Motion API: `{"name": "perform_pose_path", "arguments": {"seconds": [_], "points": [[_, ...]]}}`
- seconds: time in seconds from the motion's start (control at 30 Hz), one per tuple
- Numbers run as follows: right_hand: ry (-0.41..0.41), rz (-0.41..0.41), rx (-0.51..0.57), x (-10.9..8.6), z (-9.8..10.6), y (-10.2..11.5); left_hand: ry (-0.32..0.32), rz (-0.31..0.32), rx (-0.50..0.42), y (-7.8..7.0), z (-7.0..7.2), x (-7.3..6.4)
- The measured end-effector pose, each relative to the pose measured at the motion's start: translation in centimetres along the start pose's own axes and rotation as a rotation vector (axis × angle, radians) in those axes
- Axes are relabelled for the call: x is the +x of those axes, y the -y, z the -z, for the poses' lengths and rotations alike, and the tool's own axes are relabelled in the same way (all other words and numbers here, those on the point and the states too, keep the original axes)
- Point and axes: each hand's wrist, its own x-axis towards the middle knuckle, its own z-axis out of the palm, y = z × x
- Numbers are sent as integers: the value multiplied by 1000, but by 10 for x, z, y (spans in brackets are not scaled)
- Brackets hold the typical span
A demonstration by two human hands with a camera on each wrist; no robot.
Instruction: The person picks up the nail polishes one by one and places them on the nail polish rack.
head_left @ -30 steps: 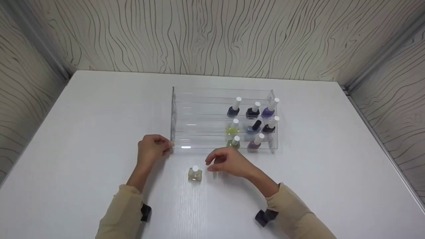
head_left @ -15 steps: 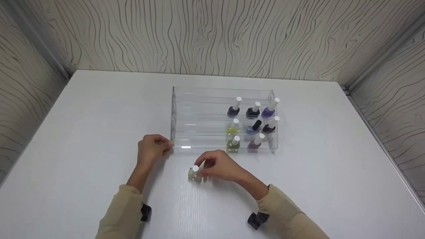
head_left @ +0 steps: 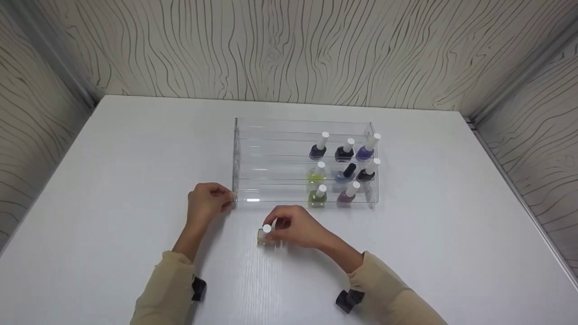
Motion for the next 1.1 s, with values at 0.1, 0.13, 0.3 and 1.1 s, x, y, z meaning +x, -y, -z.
{"name": "perform_pose_path", "arguments": {"seconds": [0.1,0.13,0.3,1.1], "points": [[27,20,-17,0,3,-1,-2,6,-4,-1,0,0],[35,23,-20,0,4,-1,-1,10,-7,-1,0,0],[52,20,-10,-1,7,-2,11,11,-38,-1,1,-1],[33,58,-6,-3,4,-4,25,16,-66,-2,2,-2]]}}
